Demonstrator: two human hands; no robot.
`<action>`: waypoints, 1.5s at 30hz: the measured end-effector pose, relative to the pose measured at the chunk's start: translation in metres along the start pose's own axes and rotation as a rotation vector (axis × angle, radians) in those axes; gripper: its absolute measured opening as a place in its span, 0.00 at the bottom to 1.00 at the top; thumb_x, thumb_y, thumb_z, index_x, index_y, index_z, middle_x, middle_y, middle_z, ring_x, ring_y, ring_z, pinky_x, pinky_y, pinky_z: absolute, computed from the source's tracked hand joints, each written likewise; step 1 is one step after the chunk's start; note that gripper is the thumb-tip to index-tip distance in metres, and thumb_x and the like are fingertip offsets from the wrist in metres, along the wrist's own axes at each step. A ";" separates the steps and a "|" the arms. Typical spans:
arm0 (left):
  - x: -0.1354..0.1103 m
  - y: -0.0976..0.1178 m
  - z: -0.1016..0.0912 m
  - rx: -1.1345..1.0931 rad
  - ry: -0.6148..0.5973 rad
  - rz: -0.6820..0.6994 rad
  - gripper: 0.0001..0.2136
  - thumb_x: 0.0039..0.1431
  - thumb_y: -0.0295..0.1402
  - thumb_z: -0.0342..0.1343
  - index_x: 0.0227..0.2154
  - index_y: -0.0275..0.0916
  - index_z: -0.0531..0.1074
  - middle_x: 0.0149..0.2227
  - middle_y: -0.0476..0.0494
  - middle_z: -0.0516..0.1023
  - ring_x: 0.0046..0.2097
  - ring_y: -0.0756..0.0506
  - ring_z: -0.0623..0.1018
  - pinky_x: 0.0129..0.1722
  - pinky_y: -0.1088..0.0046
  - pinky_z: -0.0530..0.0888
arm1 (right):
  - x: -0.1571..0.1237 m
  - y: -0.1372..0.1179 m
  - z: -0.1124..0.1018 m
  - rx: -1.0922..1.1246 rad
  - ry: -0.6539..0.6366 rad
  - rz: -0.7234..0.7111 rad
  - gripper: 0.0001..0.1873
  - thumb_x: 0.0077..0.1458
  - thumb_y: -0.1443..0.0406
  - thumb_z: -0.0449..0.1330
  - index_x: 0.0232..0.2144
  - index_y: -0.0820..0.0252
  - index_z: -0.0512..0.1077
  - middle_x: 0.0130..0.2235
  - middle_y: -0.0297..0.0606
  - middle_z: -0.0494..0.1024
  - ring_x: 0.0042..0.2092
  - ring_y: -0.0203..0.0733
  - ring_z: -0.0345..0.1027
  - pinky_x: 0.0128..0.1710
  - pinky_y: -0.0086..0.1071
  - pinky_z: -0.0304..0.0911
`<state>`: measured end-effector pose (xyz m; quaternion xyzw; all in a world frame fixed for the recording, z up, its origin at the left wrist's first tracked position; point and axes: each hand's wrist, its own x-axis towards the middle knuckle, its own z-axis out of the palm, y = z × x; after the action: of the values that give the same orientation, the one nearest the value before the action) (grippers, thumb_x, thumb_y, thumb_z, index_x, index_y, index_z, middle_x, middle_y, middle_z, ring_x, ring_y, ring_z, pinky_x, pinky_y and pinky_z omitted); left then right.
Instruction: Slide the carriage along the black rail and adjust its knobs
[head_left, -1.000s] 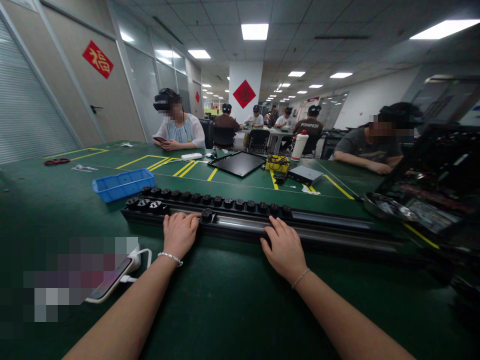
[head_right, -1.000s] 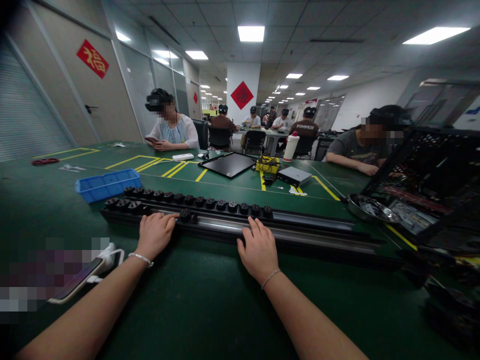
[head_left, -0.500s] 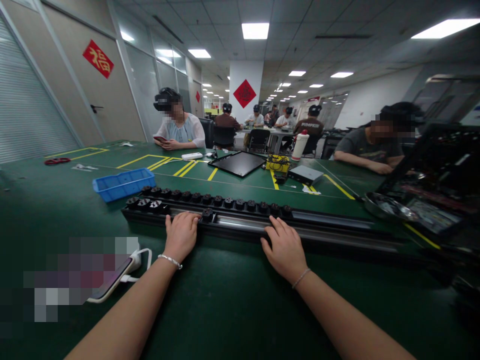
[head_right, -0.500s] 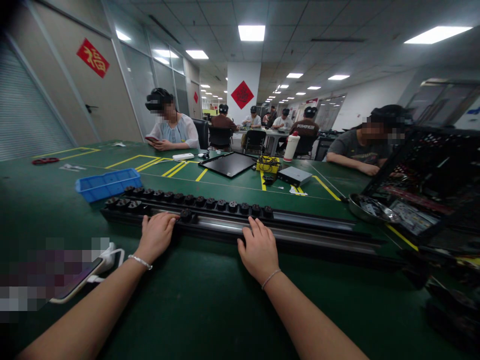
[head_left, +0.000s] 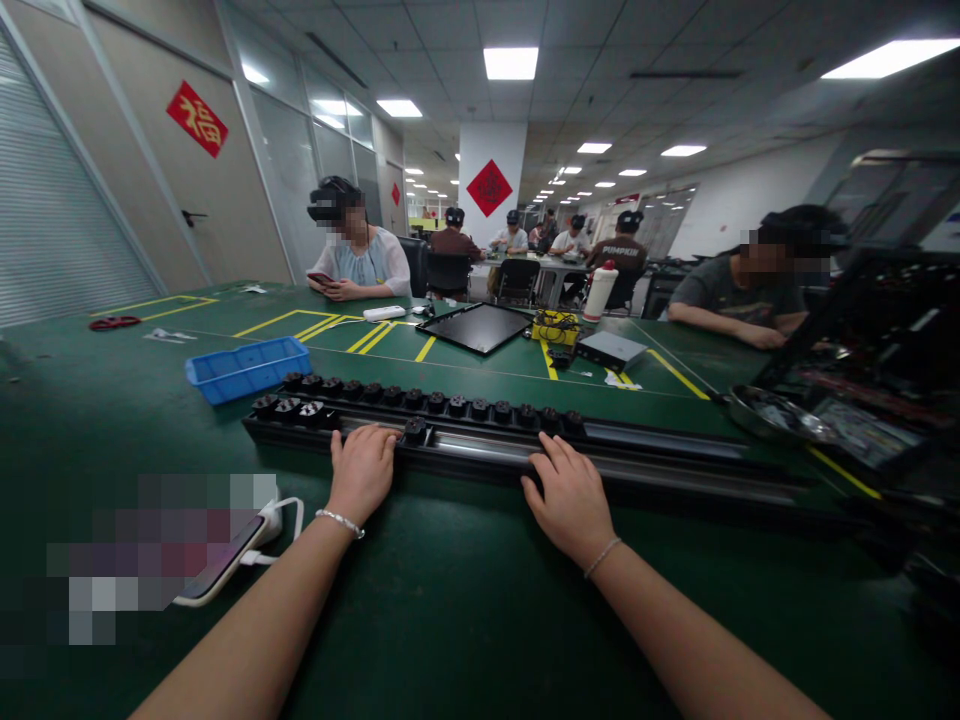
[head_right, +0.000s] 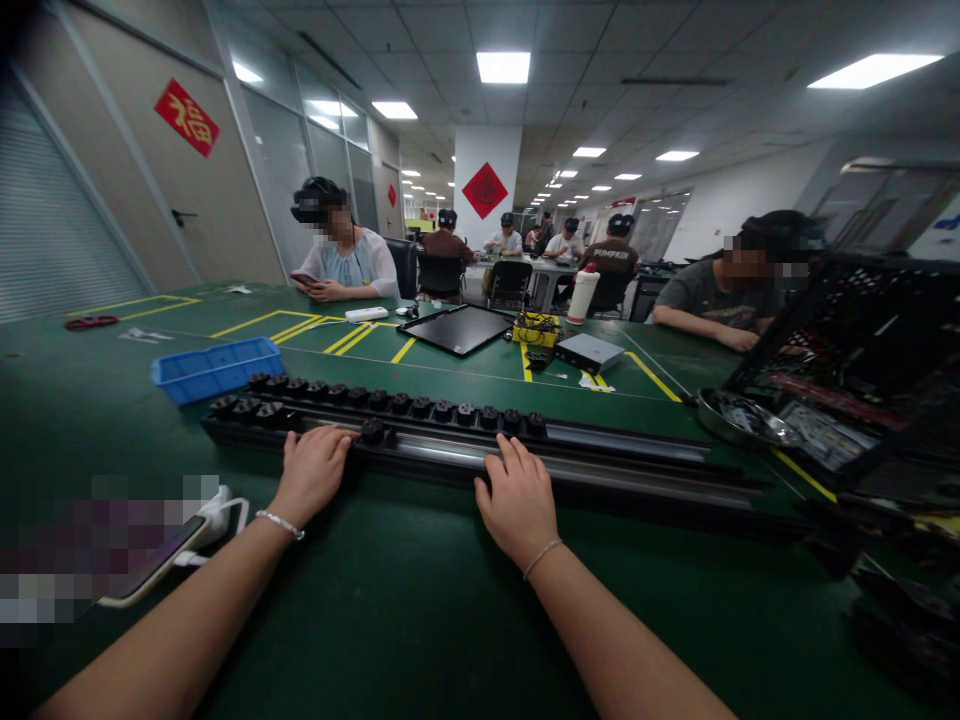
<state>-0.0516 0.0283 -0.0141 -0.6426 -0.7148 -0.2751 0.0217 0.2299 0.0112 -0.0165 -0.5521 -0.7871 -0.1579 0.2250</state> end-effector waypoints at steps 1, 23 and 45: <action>0.000 0.000 0.000 0.001 0.000 -0.001 0.16 0.61 0.35 0.38 0.38 0.44 0.73 0.46 0.44 0.74 0.52 0.43 0.67 0.58 0.46 0.47 | 0.000 0.000 0.000 0.001 -0.002 -0.002 0.13 0.55 0.61 0.51 0.38 0.58 0.71 0.56 0.45 0.65 0.57 0.49 0.54 0.52 0.43 0.52; 0.000 0.005 -0.004 0.000 -0.011 -0.008 0.17 0.60 0.34 0.38 0.38 0.45 0.73 0.46 0.45 0.75 0.53 0.42 0.67 0.58 0.46 0.47 | 0.000 0.000 0.000 0.012 0.011 -0.006 0.13 0.55 0.61 0.51 0.38 0.58 0.71 0.56 0.45 0.65 0.57 0.50 0.55 0.52 0.44 0.52; 0.001 0.002 -0.001 0.001 -0.014 -0.001 0.16 0.60 0.35 0.39 0.37 0.46 0.74 0.46 0.46 0.75 0.52 0.42 0.67 0.58 0.45 0.47 | 0.000 0.000 -0.001 -0.003 -0.004 0.001 0.12 0.55 0.60 0.51 0.38 0.58 0.71 0.56 0.44 0.65 0.57 0.49 0.55 0.52 0.43 0.52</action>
<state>-0.0497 0.0285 -0.0123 -0.6441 -0.7154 -0.2704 0.0167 0.2295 0.0110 -0.0157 -0.5534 -0.7869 -0.1581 0.2227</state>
